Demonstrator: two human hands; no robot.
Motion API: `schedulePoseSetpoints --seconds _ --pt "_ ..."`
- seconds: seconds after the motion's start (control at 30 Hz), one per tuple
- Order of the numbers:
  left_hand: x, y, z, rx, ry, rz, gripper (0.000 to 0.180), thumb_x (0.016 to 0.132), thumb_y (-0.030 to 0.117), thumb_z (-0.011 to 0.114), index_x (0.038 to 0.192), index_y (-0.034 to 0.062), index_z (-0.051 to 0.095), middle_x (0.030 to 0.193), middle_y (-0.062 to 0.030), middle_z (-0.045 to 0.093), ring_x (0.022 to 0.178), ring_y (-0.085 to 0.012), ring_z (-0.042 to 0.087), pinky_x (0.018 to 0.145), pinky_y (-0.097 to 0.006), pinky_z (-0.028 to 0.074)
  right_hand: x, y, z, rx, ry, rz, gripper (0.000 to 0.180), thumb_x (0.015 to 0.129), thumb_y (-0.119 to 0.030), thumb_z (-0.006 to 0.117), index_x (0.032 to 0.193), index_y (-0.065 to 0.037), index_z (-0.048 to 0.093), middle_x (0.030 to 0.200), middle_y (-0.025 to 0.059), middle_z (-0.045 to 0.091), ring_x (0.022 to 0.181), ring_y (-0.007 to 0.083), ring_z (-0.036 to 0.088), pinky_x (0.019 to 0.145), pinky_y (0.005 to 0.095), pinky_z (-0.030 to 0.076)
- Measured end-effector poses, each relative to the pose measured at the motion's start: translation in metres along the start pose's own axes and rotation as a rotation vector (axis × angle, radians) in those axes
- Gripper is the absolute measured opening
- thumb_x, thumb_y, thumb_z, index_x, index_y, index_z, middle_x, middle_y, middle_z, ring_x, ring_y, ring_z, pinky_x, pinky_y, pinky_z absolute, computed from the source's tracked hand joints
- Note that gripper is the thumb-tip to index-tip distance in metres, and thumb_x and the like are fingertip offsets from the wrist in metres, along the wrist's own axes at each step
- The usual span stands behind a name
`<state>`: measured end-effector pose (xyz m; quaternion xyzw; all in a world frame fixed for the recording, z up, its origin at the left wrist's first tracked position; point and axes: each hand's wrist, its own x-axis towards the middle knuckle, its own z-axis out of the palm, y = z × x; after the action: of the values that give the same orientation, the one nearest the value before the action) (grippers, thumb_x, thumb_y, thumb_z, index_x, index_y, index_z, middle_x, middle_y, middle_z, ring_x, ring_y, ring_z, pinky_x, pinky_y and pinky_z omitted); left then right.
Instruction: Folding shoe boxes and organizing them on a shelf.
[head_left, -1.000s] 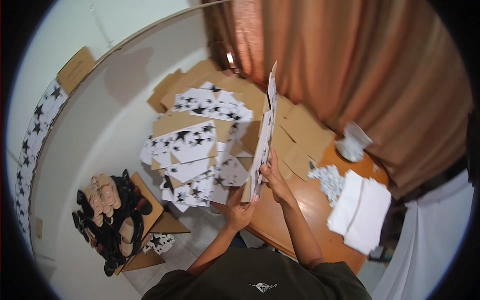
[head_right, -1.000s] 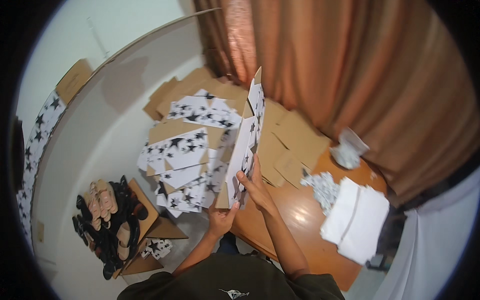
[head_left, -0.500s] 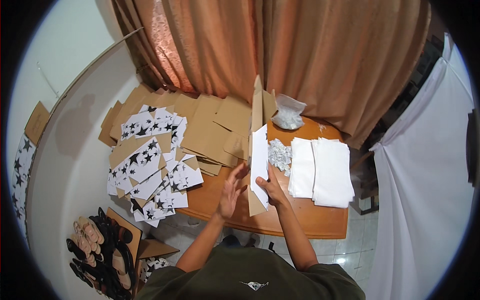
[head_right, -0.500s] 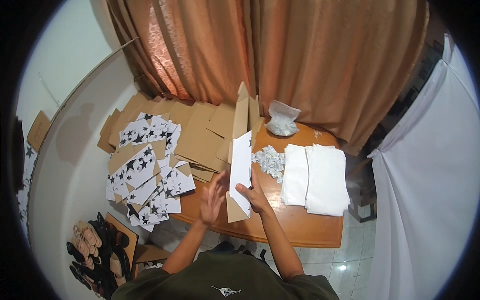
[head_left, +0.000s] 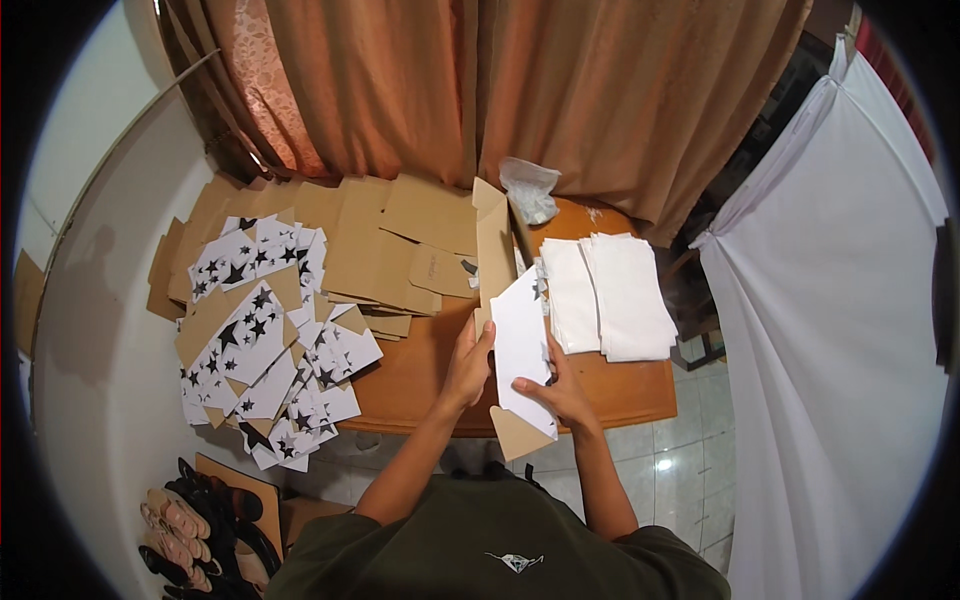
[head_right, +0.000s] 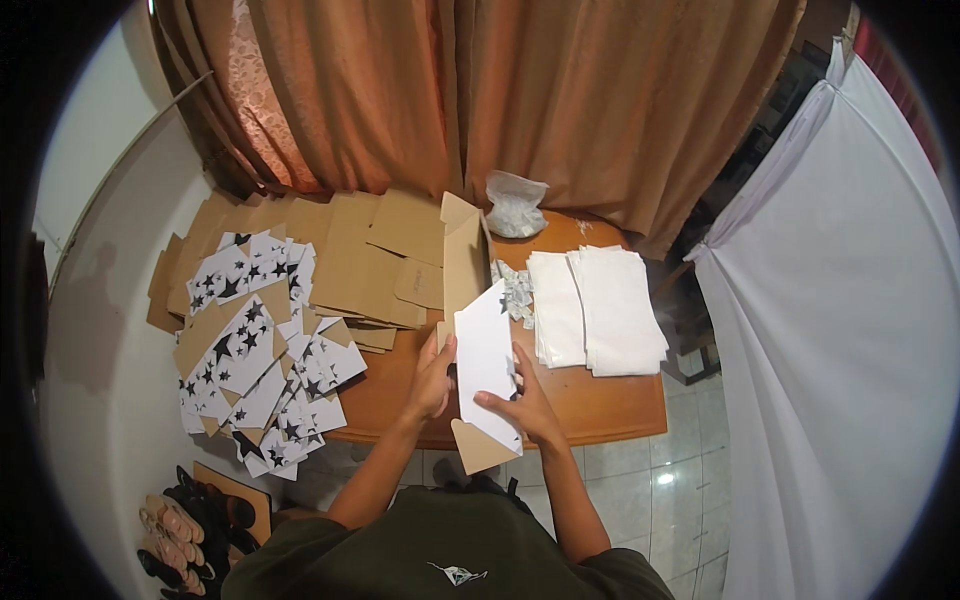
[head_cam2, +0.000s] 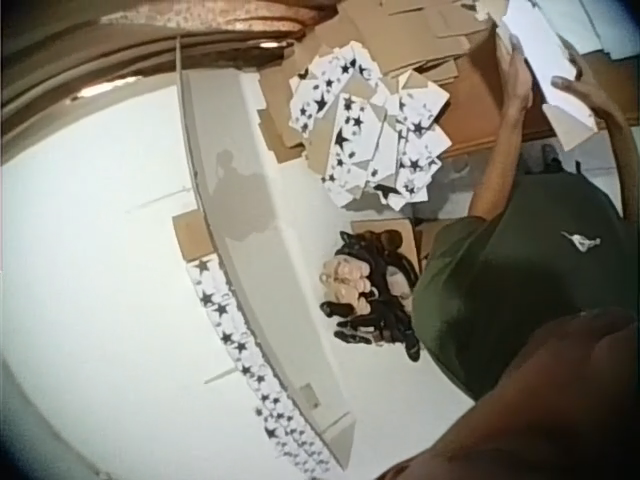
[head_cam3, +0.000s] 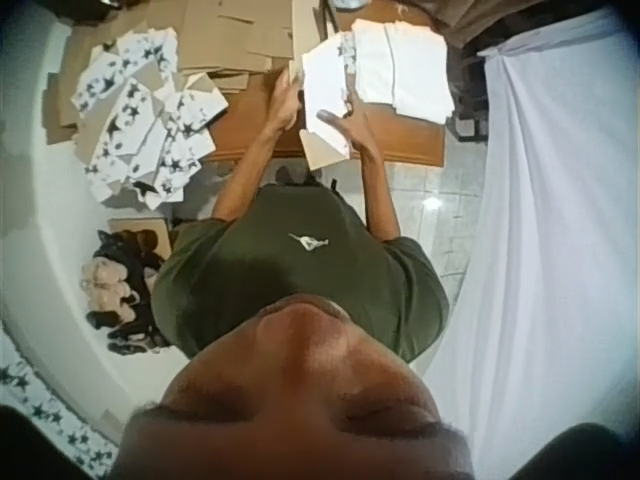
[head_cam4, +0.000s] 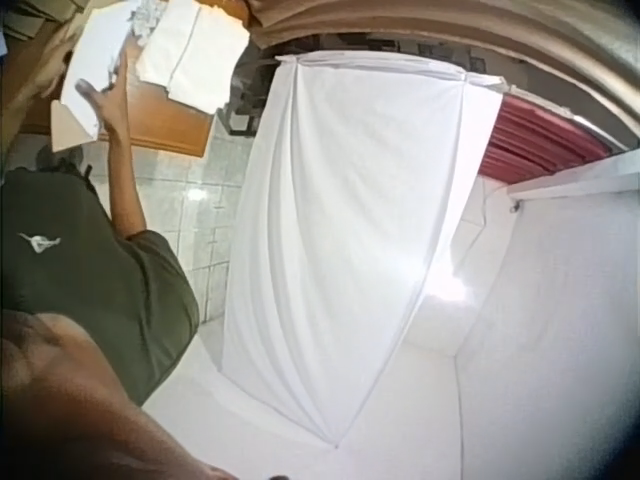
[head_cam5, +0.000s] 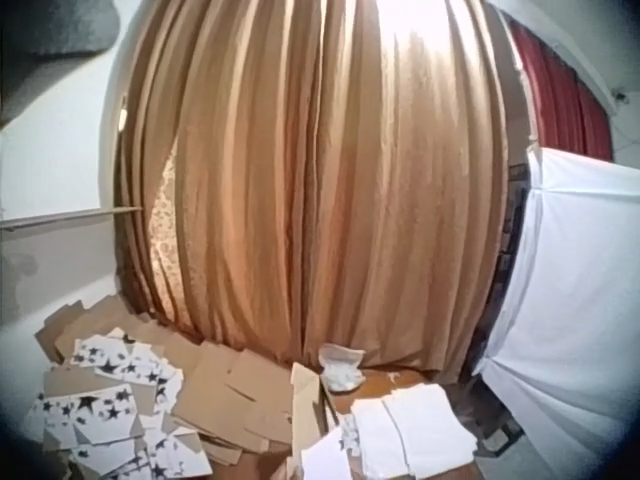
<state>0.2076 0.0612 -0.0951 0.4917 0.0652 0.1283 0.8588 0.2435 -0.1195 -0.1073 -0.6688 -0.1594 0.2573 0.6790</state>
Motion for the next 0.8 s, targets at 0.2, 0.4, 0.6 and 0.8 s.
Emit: schedulePoseSetpoints --seconds 0.2,0.4,0.6,0.8 --pt "-0.007 0.0 -0.029 0.325 -0.001 -0.19 0.047 0.109 0.025 0.041 0.152 0.0052 0.038 0.138 -0.0188 0.054 0.113 -0.0303 0.064 0.071 -0.048 0.066 -0.003 0.031 -0.008 0.07 0.271 0.047 0.119 0.073 -0.021 0.092 0.16 -0.002 0.014 0.146 0.0256 0.045 0.13 0.032 0.052 0.105 0.0415 0.048" --pt "-0.023 -0.009 -0.053 0.922 -0.002 -0.037 0.051 0.105 0.014 0.043 0.153 0.0011 0.035 0.124 -0.031 0.063 0.11 -0.0427 0.066 0.082 -0.047 0.059 0.016 0.072 -0.017 0.193 0.322 0.182 0.11 0.076 -0.019 0.09 0.157 -0.002 0.017 0.145 0.0242 0.046 0.13 0.0308 0.052 0.105 0.0413 0.049" --pt "-0.033 -0.016 -0.057 1.262 0.073 -0.007 0.055 0.102 0.013 0.044 0.154 -0.0034 0.031 0.134 -0.0315 0.057 0.115 -0.0506 0.059 0.097 -0.054 0.049 0.046 0.102 -0.007 0.027 0.23 0.11 0.112 0.076 -0.022 0.091 0.158 -0.003 0.016 0.144 0.0249 0.047 0.13 0.0311 0.052 0.104 0.0399 0.049" --pt "-0.033 -0.07 -0.074 1.327 0.046 0.041 0.059 0.103 0.019 0.044 0.154 -0.0061 0.027 0.152 -0.0296 0.041 0.133 -0.0473 0.047 0.105 -0.05 0.045 0.068 0.12 -0.007 -0.022 0.121 0.177 0.12 0.07 -0.033 0.095 0.16 -0.009 0.019 0.142 0.0212 0.05 0.131 0.0312 0.051 0.107 0.0406 0.045"
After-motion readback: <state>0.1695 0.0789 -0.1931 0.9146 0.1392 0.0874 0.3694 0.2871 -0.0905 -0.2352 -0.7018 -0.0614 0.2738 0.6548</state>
